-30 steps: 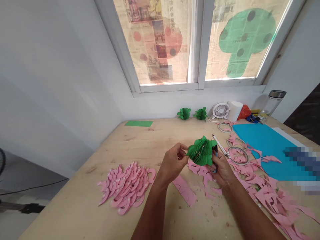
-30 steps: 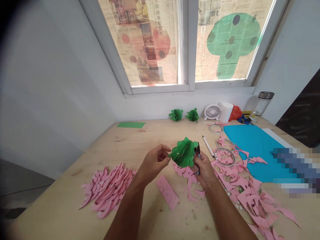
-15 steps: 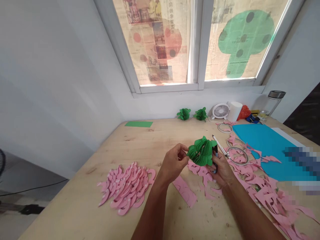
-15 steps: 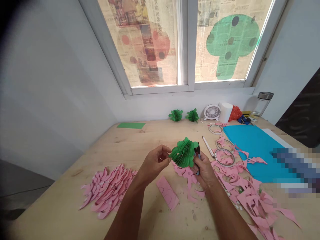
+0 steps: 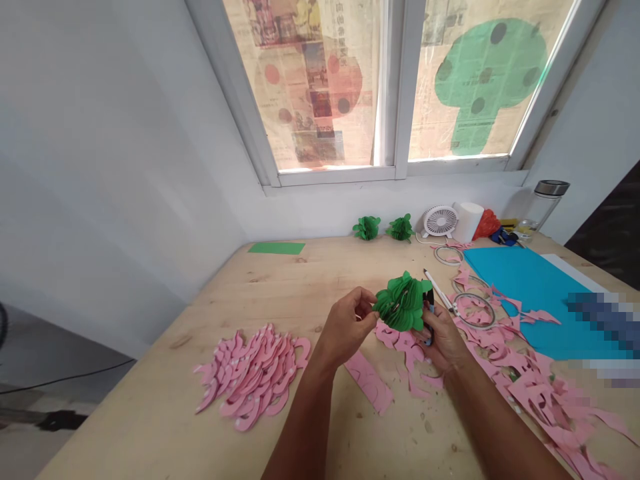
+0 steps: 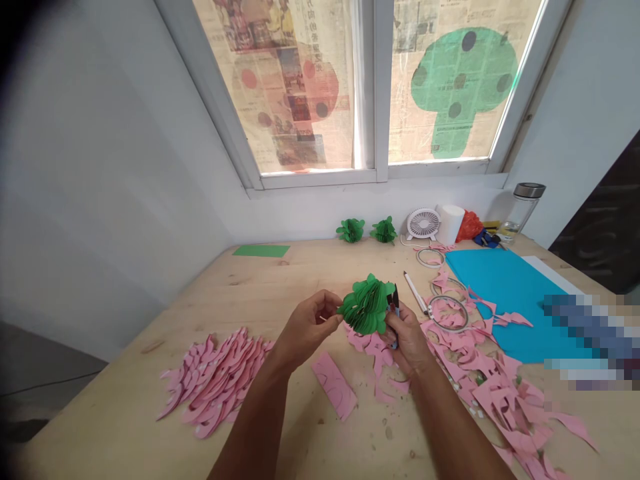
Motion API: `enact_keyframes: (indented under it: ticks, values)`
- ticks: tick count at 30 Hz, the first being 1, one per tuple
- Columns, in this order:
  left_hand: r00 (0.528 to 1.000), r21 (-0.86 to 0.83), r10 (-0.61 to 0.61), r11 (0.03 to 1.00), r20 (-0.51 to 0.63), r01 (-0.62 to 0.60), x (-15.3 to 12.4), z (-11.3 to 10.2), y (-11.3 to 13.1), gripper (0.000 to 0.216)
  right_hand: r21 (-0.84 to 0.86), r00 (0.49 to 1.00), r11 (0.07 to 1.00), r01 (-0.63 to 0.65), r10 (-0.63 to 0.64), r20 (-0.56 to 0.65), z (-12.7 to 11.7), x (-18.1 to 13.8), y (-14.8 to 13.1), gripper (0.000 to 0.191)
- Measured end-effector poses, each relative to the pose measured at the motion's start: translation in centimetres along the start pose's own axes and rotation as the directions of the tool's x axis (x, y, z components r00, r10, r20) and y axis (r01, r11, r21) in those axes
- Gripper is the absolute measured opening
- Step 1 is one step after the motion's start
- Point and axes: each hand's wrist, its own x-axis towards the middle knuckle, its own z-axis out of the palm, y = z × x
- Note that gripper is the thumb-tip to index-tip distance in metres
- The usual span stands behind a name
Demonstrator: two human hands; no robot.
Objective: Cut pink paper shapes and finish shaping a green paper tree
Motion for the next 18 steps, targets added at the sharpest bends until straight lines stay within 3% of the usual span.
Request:
enact_keyframes:
  ticks: [18]
  values:
    - [0.998,0.007,0.005,1.000,-0.059,-0.005,0.15,0.11,-0.23,0.006,-0.012,1.000,1.000,-0.029,0.029,-0.004,-0.14,0.06,0.14,0.023]
